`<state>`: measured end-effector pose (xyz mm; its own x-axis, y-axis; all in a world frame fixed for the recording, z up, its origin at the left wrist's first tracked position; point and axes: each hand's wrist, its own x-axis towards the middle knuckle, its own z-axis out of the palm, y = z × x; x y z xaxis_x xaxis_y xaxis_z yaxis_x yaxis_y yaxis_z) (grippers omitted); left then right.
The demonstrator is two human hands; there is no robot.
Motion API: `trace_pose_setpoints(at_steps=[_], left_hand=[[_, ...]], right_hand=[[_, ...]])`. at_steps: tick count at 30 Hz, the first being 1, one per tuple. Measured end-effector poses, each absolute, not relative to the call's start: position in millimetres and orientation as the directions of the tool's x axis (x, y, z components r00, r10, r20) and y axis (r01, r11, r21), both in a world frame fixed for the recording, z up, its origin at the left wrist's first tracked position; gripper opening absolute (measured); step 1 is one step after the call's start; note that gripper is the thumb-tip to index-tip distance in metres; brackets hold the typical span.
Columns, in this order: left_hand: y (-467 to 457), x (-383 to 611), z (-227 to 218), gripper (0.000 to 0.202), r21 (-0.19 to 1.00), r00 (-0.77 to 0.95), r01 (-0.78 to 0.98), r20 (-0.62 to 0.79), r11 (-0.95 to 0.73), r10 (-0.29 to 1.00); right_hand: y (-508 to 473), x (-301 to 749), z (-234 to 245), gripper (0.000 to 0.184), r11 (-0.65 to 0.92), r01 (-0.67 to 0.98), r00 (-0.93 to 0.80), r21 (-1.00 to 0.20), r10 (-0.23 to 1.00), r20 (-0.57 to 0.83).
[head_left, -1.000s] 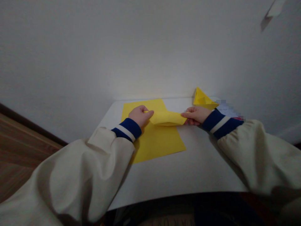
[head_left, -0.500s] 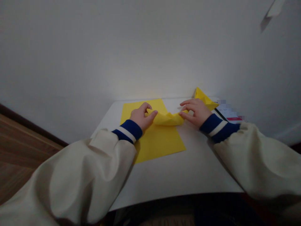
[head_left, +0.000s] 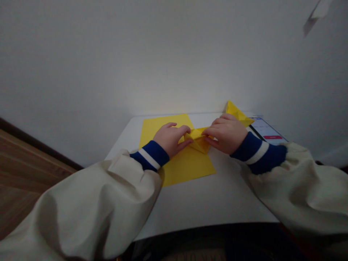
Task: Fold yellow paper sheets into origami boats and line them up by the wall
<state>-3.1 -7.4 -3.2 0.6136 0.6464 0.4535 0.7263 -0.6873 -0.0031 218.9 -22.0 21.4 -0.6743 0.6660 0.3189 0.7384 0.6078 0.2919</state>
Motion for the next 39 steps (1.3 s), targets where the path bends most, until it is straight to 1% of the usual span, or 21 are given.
trace_pose_setpoints(at_steps=[2, 4, 6, 8, 12, 18, 20, 25, 28, 31, 34, 36, 38, 39], left_hand=[[-7.8, -2.0, -4.8, 0.026, -0.016, 0.607, 0.737, 0.455, -0.675, 0.652], [-8.5, -1.3, -5.4, 0.026, -0.015, 0.594, 0.752, 0.446, -0.659, 0.669], [-10.0, 0.0, -4.0, 0.027, -0.01, 0.59, 0.764, 0.414, -0.645, 0.693], [-12.3, 2.3, -0.8, 0.028, -0.003, 0.614, 0.753, 0.362, -0.658, 0.701], [-16.8, 7.0, 5.5, 0.026, 0.029, 0.684, 0.688, 0.309, -0.725, 0.661], [-18.5, 6.8, 4.9, 0.028, 0.071, 0.659, 0.694, 0.336, -0.716, 0.673], [-18.5, 6.6, 4.8, 0.028, 0.055, 0.66, 0.698, 0.337, -0.714, 0.672], [-19.0, 8.0, 7.2, 0.029, -0.038, 0.66, 0.724, 0.328, -0.689, 0.676], [-19.1, 8.0, 6.8, 0.027, -0.045, 0.661, 0.724, 0.332, -0.689, 0.673], [-18.4, 5.7, 4.0, 0.027, 0.002, 0.63, 0.738, 0.354, -0.675, 0.691], [-15.9, 0.7, 0.2, 0.024, 0.117, 0.564, 0.749, 0.402, -0.652, 0.721], [-13.1, -3.3, -2.8, 0.021, 0.217, 0.505, 0.742, 0.441, -0.634, 0.742], [-9.5, -6.9, -6.0, 0.019, 0.317, 0.433, 0.731, 0.469, -0.604, 0.77], [-7.5, -8.3, -7.7, 0.017, 0.366, 0.393, 0.724, 0.477, -0.585, 0.786]], right_hand=[[-23.6, 216.9, 26.0, 0.023, 0.559, 0.758, -0.647, 0.338, 0.712, 0.274], [-24.2, 214.5, 28.6, 0.019, 0.564, 0.743, -0.651, 0.361, 0.735, 0.192], [-23.8, 211.9, 28.3, 0.017, 0.594, 0.72, -0.667, 0.358, 0.735, 0.121], [-22.8, 209.2, 25.9, 0.017, 0.613, 0.72, -0.669, 0.324, 0.738, 0.091], [-21.2, 206.1, 21.0, 0.022, 0.597, 0.762, -0.632, 0.25, 0.77, 0.089], [-21.9, 206.7, 20.9, 0.026, 0.558, 0.801, -0.588, 0.218, 0.801, 0.114], [-22.5, 206.0, 20.4, 0.026, 0.556, 0.803, -0.587, 0.214, 0.8, 0.127], [-23.8, 203.3, 18.8, 0.023, 0.544, 0.81, -0.579, 0.218, 0.802, 0.146], [-24.4, 203.4, 19.8, 0.024, 0.55, 0.803, -0.586, 0.228, 0.798, 0.14], [-24.8, 204.3, 21.9, 0.027, 0.557, 0.795, -0.595, 0.238, 0.793, 0.131], [-24.3, 205.8, 23.6, 0.027, 0.524, 0.819, -0.564, 0.231, 0.81, 0.16], [-22.7, 208.3, 23.9, 0.026, 0.475, 0.863, -0.503, 0.171, 0.834, 0.227], [-19.9, 213.0, 23.1, 0.03, 0.455, 0.888, -0.453, 0.067, 0.841, 0.296], [-17.9, 216.2, 22.0, 0.03, 0.469, 0.883, -0.449, 0.012, 0.836, 0.316]])
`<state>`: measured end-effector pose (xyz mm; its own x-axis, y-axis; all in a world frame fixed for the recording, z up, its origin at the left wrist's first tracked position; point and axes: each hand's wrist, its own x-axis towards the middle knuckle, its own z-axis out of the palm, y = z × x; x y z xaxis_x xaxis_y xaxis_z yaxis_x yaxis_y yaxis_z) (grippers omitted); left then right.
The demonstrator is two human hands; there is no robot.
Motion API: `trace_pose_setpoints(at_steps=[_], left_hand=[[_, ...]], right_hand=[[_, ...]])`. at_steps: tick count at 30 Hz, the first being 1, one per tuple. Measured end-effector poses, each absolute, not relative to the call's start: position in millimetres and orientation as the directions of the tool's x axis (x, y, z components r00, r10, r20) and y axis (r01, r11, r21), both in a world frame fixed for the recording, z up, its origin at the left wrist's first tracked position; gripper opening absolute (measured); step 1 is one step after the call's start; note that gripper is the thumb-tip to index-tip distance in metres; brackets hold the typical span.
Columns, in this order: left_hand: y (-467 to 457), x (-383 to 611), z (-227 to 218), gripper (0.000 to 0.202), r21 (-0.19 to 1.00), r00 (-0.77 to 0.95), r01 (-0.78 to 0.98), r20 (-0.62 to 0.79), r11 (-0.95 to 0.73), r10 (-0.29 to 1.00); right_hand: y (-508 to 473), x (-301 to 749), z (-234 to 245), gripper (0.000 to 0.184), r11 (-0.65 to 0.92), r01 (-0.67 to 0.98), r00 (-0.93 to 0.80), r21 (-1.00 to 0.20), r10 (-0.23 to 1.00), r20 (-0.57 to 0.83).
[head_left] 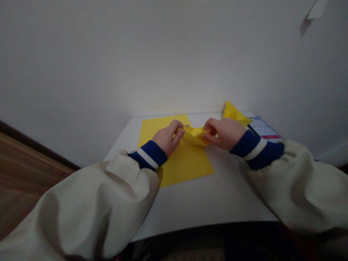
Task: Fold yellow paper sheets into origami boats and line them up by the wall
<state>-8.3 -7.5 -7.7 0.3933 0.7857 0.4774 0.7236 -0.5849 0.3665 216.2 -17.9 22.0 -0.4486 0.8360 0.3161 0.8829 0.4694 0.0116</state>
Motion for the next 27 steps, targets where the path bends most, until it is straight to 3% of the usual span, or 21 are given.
trace_pose_setpoints(at_steps=[5, 9, 13, 20, 27], left_hand=[[2.2, -11.0, -15.4, 0.011, 0.564, 0.231, 0.679, 0.443, -0.469, 0.866], [6.7, -9.8, -20.4, 0.016, 0.61, 0.131, 0.701, 0.398, -0.369, 0.908], [7.4, -8.0, -23.5, 0.025, 0.584, 0.057, 0.768, 0.346, -0.262, 0.937], [4.9, -6.4, -19.6, 0.029, 0.529, 0.046, 0.82, 0.318, -0.218, 0.947], [2.3, -3.4, -9.2, 0.026, 0.369, 0.086, 0.914, 0.236, -0.171, 0.968]], right_hand=[[-5.6, 234.7, 9.6, 0.032, 0.573, 0.811, -0.503, -0.116, 0.785, 0.361], [0.7, 241.6, -2.0, 0.031, 0.579, 0.801, -0.486, -0.154, 0.778, 0.397], [0.2, 239.5, -7.2, 0.03, 0.522, 0.811, -0.396, -0.265, 0.823, 0.407], [-0.2, 235.2, -10.9, 0.028, 0.419, 0.75, -0.251, -0.512, 0.896, 0.366], [2.9, 234.4, -14.3, 0.026, 0.423, 0.799, -0.321, -0.428, 0.901, 0.292]])
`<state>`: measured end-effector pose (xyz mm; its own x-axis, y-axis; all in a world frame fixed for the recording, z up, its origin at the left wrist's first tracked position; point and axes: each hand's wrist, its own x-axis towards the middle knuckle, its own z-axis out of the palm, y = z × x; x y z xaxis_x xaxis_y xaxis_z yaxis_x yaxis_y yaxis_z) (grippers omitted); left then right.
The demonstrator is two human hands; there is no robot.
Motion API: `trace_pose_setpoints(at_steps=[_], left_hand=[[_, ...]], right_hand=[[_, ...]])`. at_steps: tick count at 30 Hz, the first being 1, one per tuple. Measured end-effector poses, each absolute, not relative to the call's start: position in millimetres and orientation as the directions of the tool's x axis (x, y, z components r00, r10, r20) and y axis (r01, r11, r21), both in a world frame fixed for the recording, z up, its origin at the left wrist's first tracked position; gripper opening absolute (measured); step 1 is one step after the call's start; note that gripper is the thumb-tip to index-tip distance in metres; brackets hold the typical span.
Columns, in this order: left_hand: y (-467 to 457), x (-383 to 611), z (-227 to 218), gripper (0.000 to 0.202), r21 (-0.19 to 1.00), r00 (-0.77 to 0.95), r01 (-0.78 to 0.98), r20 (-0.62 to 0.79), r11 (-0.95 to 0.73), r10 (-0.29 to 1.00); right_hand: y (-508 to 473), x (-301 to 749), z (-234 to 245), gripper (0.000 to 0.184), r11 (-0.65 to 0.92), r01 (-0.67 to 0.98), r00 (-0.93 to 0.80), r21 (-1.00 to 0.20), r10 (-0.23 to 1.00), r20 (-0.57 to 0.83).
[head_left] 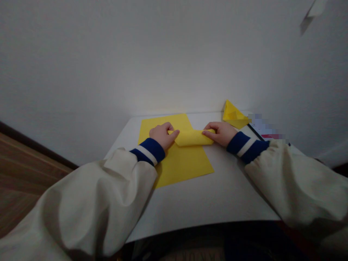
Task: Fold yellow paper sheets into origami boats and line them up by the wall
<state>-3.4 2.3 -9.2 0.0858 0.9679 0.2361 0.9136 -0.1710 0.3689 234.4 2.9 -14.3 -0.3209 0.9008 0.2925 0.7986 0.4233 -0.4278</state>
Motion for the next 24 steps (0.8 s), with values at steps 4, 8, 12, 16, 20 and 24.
trace_pose_setpoints(at_steps=[4, 8, 12, 16, 20, 24], left_hand=[[2.5, -3.4, -7.6, 0.032, 0.227, 0.106, 0.961, 0.219, -0.156, 0.97], [2.3, -3.5, -8.0, 0.036, 0.093, 0.147, 0.981, 0.209, -0.169, 0.967], [-0.5, -2.9, -7.3, 0.036, 0.001, 0.202, 0.978, 0.211, -0.207, 0.956], [-1.1, -4.1, -8.6, 0.035, -0.042, 0.223, 0.975, 0.276, -0.22, 0.935], [1.2, -2.7, -9.4, 0.025, 0.017, 0.456, 0.87, 0.35, -0.493, 0.818], [1.4, 2.7, -10.2, 0.035, 0.124, 0.71, 0.666, 0.197, -0.735, 0.676]], right_hand=[[5.1, 232.3, -14.0, 0.027, 0.425, 0.836, -0.357, -0.348, 0.901, 0.245], [6.5, 231.0, -13.7, 0.03, 0.353, 0.898, -0.308, -0.261, 0.93, 0.198], [7.2, 231.1, -13.3, 0.033, 0.345, 0.925, -0.31, -0.159, 0.928, 0.208], [6.2, 230.1, -12.1, 0.034, 0.357, 0.931, -0.331, -0.075, 0.914, 0.236], [4.1, 228.2, -10.1, 0.031, 0.377, 0.925, -0.359, -0.033, 0.902, 0.242], [2.9, 226.8, -8.2, 0.029, 0.423, 0.901, -0.394, -0.1, 0.891, 0.223]])
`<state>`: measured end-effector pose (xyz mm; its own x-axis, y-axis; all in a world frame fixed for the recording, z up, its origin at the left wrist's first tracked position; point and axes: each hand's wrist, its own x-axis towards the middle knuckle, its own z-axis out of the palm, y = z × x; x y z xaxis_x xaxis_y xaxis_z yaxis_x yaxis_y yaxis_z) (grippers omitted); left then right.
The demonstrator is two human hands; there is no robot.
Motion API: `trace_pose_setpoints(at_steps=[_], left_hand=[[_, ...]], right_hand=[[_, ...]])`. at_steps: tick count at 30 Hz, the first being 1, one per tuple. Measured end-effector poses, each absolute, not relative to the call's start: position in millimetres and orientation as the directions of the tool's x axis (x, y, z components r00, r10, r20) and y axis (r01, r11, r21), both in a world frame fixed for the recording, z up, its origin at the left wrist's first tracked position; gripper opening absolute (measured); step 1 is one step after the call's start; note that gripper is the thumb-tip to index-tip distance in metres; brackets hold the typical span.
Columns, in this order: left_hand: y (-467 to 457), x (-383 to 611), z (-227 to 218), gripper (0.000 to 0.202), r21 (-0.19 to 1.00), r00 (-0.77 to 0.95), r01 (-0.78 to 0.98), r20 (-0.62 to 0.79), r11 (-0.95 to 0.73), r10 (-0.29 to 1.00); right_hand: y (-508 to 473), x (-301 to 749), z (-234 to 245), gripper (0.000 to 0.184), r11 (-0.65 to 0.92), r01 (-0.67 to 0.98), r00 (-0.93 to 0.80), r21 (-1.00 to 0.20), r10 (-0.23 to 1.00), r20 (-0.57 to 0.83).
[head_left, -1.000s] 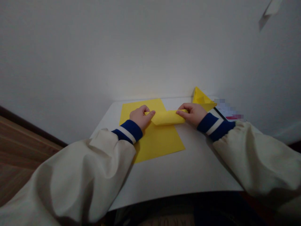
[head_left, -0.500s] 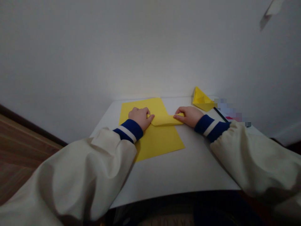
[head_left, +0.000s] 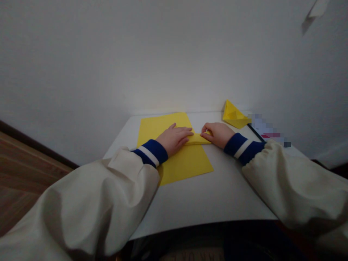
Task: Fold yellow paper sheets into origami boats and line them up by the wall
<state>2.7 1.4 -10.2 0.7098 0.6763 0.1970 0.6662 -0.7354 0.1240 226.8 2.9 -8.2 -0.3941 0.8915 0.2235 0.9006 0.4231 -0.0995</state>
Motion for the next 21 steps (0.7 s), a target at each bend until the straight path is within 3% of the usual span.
trace_pose_setpoints(at_steps=[4, 11, 21], left_hand=[[3.1, 3.7, -15.9, 0.044, 0.193, 0.753, 0.62, 0.126, -0.761, 0.646], [3.0, 6.1, -15.5, 0.043, 0.217, 0.707, 0.677, 0.073, -0.703, 0.704], [-5.7, 16.6, -10.2, 0.034, 0.156, 0.671, 0.707, 0.159, -0.689, 0.724]], right_hand=[[2.0, 225.0, -7.3, 0.038, 0.479, 0.864, -0.442, -0.155, 0.869, 0.223], [0.6, 220.3, -7.7, 0.045, 0.494, 0.859, -0.462, -0.138, 0.862, 0.209], [0.9, 216.9, -7.1, 0.051, 0.462, 0.878, -0.432, -0.13, 0.878, 0.205]])
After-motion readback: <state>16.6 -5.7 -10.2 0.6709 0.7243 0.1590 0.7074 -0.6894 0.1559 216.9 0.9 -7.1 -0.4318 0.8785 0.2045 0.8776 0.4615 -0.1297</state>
